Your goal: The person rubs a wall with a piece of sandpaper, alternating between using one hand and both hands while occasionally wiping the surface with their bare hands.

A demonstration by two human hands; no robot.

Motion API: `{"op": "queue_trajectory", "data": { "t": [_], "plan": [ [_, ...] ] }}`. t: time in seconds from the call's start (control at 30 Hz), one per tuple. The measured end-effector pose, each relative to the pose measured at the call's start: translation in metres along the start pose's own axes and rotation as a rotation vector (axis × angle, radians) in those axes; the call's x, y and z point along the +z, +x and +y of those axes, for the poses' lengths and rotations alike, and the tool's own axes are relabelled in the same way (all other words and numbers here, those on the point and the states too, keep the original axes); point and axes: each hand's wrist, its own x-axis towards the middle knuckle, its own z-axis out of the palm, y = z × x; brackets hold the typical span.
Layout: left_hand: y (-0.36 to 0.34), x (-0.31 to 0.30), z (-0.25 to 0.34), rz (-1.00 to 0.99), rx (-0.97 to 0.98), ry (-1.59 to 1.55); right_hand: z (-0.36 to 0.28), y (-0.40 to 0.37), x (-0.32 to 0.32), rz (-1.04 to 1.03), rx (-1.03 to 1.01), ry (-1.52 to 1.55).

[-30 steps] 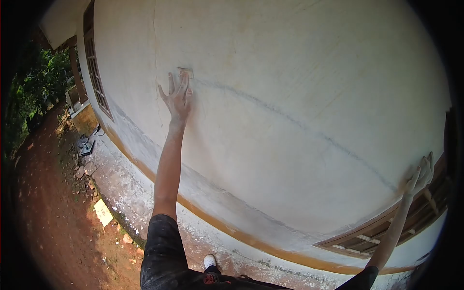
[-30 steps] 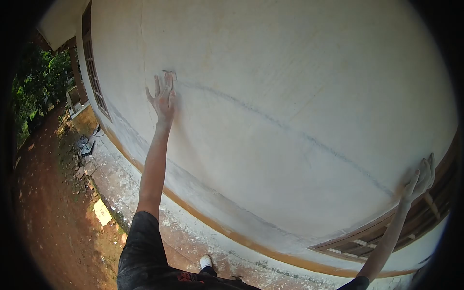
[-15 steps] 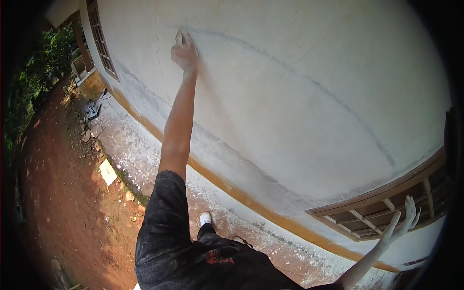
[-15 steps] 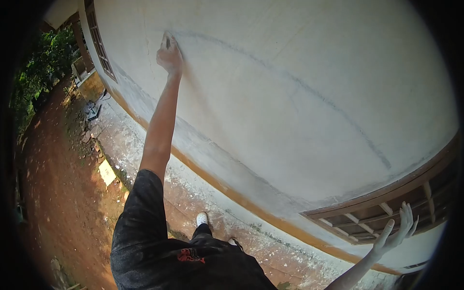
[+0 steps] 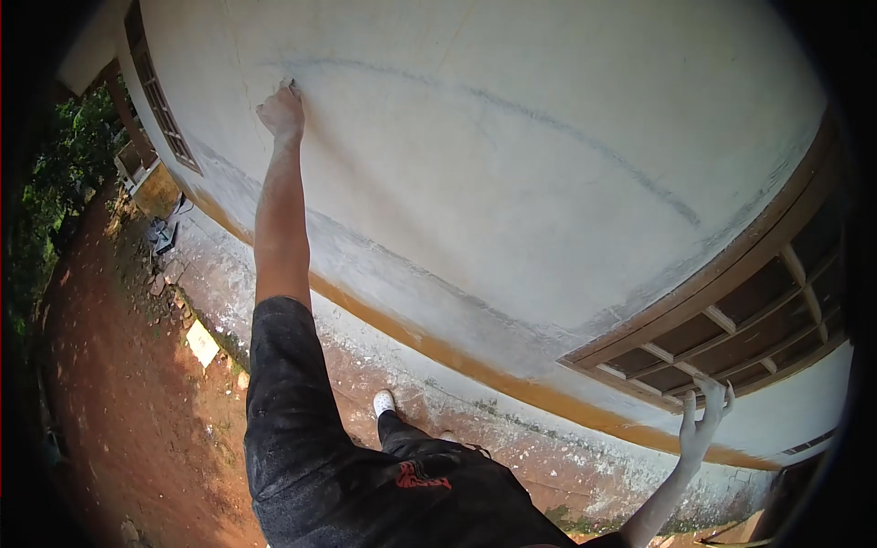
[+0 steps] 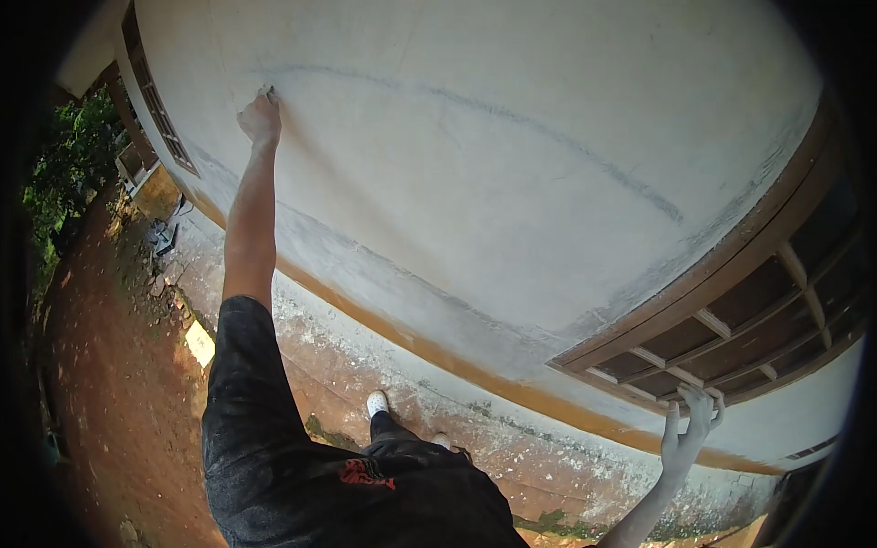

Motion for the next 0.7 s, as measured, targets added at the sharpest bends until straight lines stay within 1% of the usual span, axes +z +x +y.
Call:
{"op": "queue_trajectory", "data": {
  "t": [0.03, 0.07, 0.1, 0.13, 0.17, 0.2, 0.23, 0.27, 0.3, 0.33, 0.37, 0.4, 0.43, 0.47, 0.5, 0.53, 0.57, 0.6, 0.63, 0.67, 0.7],
  "plan": [
    [0.000, -0.008, 0.009, 0.001, -0.046, 0.054, 0.002, -0.004, 0.002, 0.024, -0.017, 0.004],
    [-0.007, -0.019, 0.024, 0.041, -0.143, -0.038, 0.005, -0.010, 0.005, -0.023, 0.024, 0.049],
    [-0.024, -0.024, 0.034, 0.179, -0.152, -0.209, 0.009, -0.018, 0.009, -0.078, 0.063, 0.095],
    [-0.045, -0.032, 0.045, 0.323, -0.154, -0.371, 0.012, -0.026, 0.016, -0.092, 0.097, 0.149],
    [-0.079, -0.053, 0.065, 0.387, -0.221, -0.463, 0.013, -0.034, 0.025, -0.108, 0.129, 0.207],
    [-0.123, -0.074, 0.084, 0.352, -0.308, -0.613, 0.011, -0.040, 0.035, -0.115, 0.129, 0.241],
    [-0.176, -0.070, 0.093, 0.268, -0.334, -0.821, 0.006, -0.045, 0.046, -0.122, 0.132, 0.274],
    [-0.240, -0.080, 0.106, 0.079, -0.375, -1.058, 0.001, -0.050, 0.057, -0.166, 0.139, 0.316],
    [-0.311, -0.087, 0.115, -0.242, -0.432, -1.237, -0.004, -0.057, 0.069, -0.214, 0.153, 0.354],
    [-0.376, -0.107, 0.121, -0.528, -0.370, -1.241, -0.008, -0.064, 0.084, -0.254, 0.140, 0.410],
    [-0.462, -0.086, 0.117, -0.800, -0.375, -1.311, -0.015, -0.071, 0.102, -0.297, 0.129, 0.468],
    [-0.523, -0.096, 0.115, -1.061, -0.391, -1.398, -0.025, -0.076, 0.118, -0.368, 0.092, 0.507],
    [-0.538, -0.142, 0.114, -1.183, -0.244, -1.318, -0.034, -0.079, 0.133, -0.440, 0.050, 0.545],
    [-0.558, -0.164, 0.113, -1.257, -0.177, -1.284, -0.044, -0.082, 0.148, -0.517, -0.012, 0.583],
    [-0.574, -0.177, 0.112, -1.345, -0.174, -1.343, -0.056, -0.086, 0.162, -0.594, -0.072, 0.623],
    [-0.584, -0.187, 0.110, -1.436, -0.173, -1.398, -0.071, -0.090, 0.172, -0.606, -0.110, 0.669],
    [-0.581, -0.199, 0.108, -1.437, -0.191, -1.380, -0.087, -0.093, 0.180, -0.620, -0.146, 0.717],
    [-0.572, -0.215, 0.108, -1.500, -0.051, -1.400, -0.102, -0.097, 0.189, -0.636, -0.151, 0.730],
    [-0.562, -0.231, 0.108, -1.557, 0.093, -1.418, -0.115, -0.100, 0.197, -0.671, -0.096, 0.845],
    [-0.555, -0.245, 0.107, -1.571, 0.114, -1.412, -0.129, -0.101, 0.206, -0.704, -0.038, 0.958],
    [-0.549, -0.258, 0.104, -1.574, 0.105, -1.400, -0.141, -0.102, 0.213, -0.713, -0.041, 0.967]
  ]
}}
